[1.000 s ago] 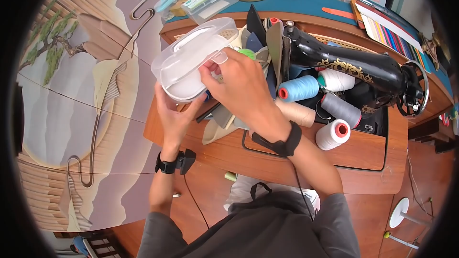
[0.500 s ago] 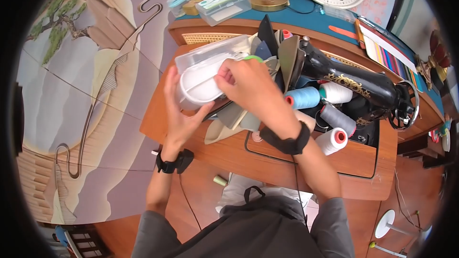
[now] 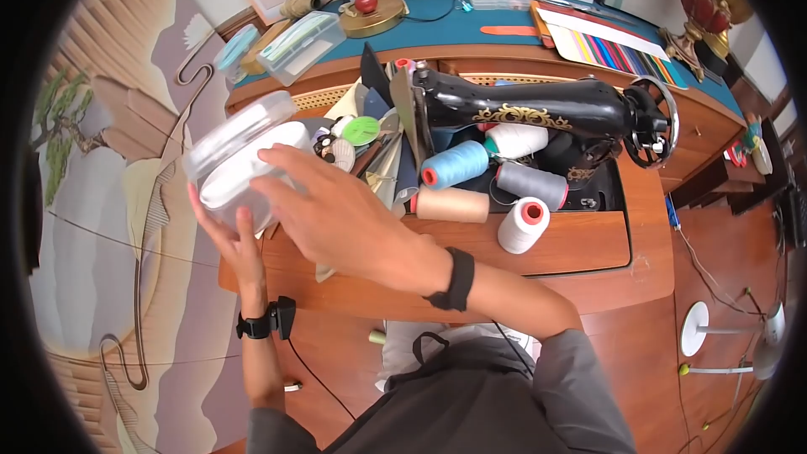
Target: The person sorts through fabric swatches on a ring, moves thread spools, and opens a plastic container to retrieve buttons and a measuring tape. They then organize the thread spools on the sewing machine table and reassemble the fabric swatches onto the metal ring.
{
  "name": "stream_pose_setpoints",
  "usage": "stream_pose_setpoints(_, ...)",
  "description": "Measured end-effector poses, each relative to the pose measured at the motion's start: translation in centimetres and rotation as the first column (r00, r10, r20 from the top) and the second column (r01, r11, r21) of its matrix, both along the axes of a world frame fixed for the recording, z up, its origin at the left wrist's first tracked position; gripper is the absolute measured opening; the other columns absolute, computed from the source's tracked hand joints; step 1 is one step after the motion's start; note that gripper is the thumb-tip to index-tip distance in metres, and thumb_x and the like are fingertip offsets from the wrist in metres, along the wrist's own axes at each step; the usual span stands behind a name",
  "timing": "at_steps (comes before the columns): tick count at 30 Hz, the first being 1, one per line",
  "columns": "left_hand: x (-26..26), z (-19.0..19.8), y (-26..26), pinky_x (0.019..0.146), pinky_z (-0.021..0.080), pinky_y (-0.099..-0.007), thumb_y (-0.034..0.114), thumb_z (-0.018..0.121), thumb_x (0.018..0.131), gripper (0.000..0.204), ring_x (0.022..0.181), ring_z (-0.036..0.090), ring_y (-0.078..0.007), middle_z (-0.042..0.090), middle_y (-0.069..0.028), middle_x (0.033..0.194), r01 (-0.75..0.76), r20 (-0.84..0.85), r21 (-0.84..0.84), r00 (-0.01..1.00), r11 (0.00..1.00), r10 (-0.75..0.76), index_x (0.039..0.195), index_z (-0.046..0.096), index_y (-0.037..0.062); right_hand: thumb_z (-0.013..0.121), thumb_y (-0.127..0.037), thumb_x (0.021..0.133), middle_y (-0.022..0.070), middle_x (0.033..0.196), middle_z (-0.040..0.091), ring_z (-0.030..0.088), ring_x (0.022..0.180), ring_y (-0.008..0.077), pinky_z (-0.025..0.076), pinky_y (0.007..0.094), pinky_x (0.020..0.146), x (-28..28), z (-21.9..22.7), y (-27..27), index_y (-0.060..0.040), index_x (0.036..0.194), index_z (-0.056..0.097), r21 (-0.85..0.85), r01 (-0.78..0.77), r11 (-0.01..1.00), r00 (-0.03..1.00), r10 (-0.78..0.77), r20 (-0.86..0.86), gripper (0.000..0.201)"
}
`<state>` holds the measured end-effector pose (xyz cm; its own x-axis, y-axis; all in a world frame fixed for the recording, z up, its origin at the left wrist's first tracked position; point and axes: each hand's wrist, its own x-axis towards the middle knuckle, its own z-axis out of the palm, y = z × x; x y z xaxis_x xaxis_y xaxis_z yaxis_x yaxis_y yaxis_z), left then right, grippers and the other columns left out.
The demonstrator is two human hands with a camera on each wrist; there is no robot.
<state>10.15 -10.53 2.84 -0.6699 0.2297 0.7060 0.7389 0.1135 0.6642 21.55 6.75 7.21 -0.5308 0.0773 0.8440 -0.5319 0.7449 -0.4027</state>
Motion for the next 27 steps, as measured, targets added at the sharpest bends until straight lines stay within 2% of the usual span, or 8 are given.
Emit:
stream_pose_setpoints(4, -2.0, 0.7, 1.3, 0.121, 0.012, -0.0431, 0.027, 0.061, 0.098, 0.080, 0.150, 0.015, -0.0285, 0.013, -0.0172, 0.163, 0.061, 0.063, 0.132, 0.996, 0.989, -0.070, 0.157, 0.013, 0.0029, 0.068, -0.004, 0.082, 0.0153, 0.129, 0.056, 0.058, 0.119, 0.0333, 0.054, 0.0409, 0.091, 4.3, 0.1, 1.5, -0.0033, 0.116, 0.062, -0.009, -0.056, 0.998, 0.992, 0.057, 0.110, 0.034)
stream_pose_setpoints(5, -2.1, 1.0, 2.0, 0.118, 0.023, -0.0427, 0.029, 0.057, 0.101, 0.073, 0.143, 0.030, -0.0274, 0.025, -0.0138, 0.158, 0.003, 0.024, 0.118, 1.000, 0.993, -0.006, 0.158, 0.016, 0.0084, 0.068, -0.004, 0.082, 0.0153, 0.129, 0.056, 0.058, 0.119, 0.0333, 0.054, 0.0409, 0.091, 5.6, -0.3, 2.0, -0.0033, 0.116, 0.062, -0.011, -0.048, 0.999, 0.993, 0.049, 0.105, 0.034)
stream_pose_setpoints(6, -2.4, 1.3, 2.6, 0.118, 0.023, -0.0427, 0.029, 0.057, 0.101, 0.073, 0.143, 0.030, -0.0274, 0.025, -0.0138, 0.158, 0.012, 0.019, 0.114, 1.000, 0.993, -0.014, 0.158, 0.016, 0.0084, 0.068, -0.004, 0.082, 0.0138, 0.126, 0.058, 0.060, 0.116, 0.0316, 0.055, 0.0401, 0.090, 7.0, -0.8, 2.6, -0.0043, 0.115, 0.063, -0.010, -0.057, 0.998, 0.989, 0.058, 0.138, 0.033)
stream_pose_setpoints(8, -3.0, 1.8, 3.7, 0.117, 0.025, -0.0402, 0.027, 0.056, 0.101, 0.069, 0.140, 0.036, -0.0267, 0.034, -0.0159, 0.154, 0.167, 0.225, 0.257, 0.948, 0.952, -0.227, 0.155, 0.020, 0.0026, 0.068, -0.003, 0.082, 0.0124, 0.124, 0.060, 0.062, 0.113, 0.0299, 0.055, 0.0393, 0.089, 9.7, -1.8, 3.8, -0.0052, 0.113, 0.064, -0.014, -0.063, 0.998, 0.984, 0.064, 0.167, 0.032)
stream_pose_setpoints(11, -4.3, 2.8, 6.1, 0.113, 0.031, -0.0373, 0.028, 0.057, 0.101, 0.062, 0.132, 0.046, -0.0229, 0.047, -0.0131, 0.145, 0.196, 0.366, 0.338, 0.874, 0.920, -0.321, 0.151, 0.029, 0.0021, 0.069, -0.001, 0.080, 0.0095, 0.117, 0.065, 0.066, 0.104, 0.0269, 0.057, 0.0366, 0.083, 12.8, -3.3, 5.7, -0.0070, 0.110, 0.067, -0.025, -0.040, 0.999, 0.974, 0.045, 0.220, 0.031)
stream_pose_setpoints(14, -5.4, 3.6, 9.2, 0.111, 0.033, -0.0436, 0.039, 0.060, 0.098, 0.063, 0.135, 0.042, -0.0257, 0.045, -0.0121, 0.145, 0.236, 0.352, 0.295, 0.874, 0.926, -0.335, 0.147, 0.037, 0.0076, 0.071, 0.001, 0.078, 0.0086, 0.109, 0.068, 0.069, 0.094, 0.0259, 0.057, 0.0349, 0.076, 15.4, -4.7, 7.4, -0.0073, 0.106, 0.070, -0.121, 0.021, 0.992, 0.974, 0.006, 0.225, 0.029)
stream_pose_setpoints(19, -7.1, 3.7, 14.5, 0.113, 0.030, -0.0400, 0.037, 0.064, 0.097, 0.061, 0.131, 0.044, -0.0211, 0.051, -0.0101, 0.139, 0.322, 0.324, 0.264, 0.858, 0.909, -0.399, 0.143, 0.041, 0.0050, 0.072, 0.003, 0.079, 0.0098, 0.091, 0.073, 0.071, 0.078, 0.0235, 0.057, 0.0326, 0.069, 18.7, -6.0, 8.5, -0.0035, 0.098, 0.071, -0.247, 0.113, 0.962, 0.873, 0.023, 0.488, 0.021)
stream_pose_setpoints(27, -10.0, 4.1, 21.9, 0.111, 0.033, -0.0338, 0.029, 0.071, 0.094, 0.059, 0.128, 0.048, -0.0175, 0.053, -0.0096, 0.138, 0.487, 0.449, 0.115, 0.752, 0.866, -0.483, 0.140, 0.044, 0.0032, 0.069, -0.001, 0.081, 0.0096, 0.088, 0.071, 0.069, 0.077, 0.0285, 0.056, 0.0362, 0.068, 19.7, -8.6, 9.1, -0.0060, 0.102, 0.070, -0.283, 0.106, 0.953, 0.839, 0.066, 0.539, 0.021)
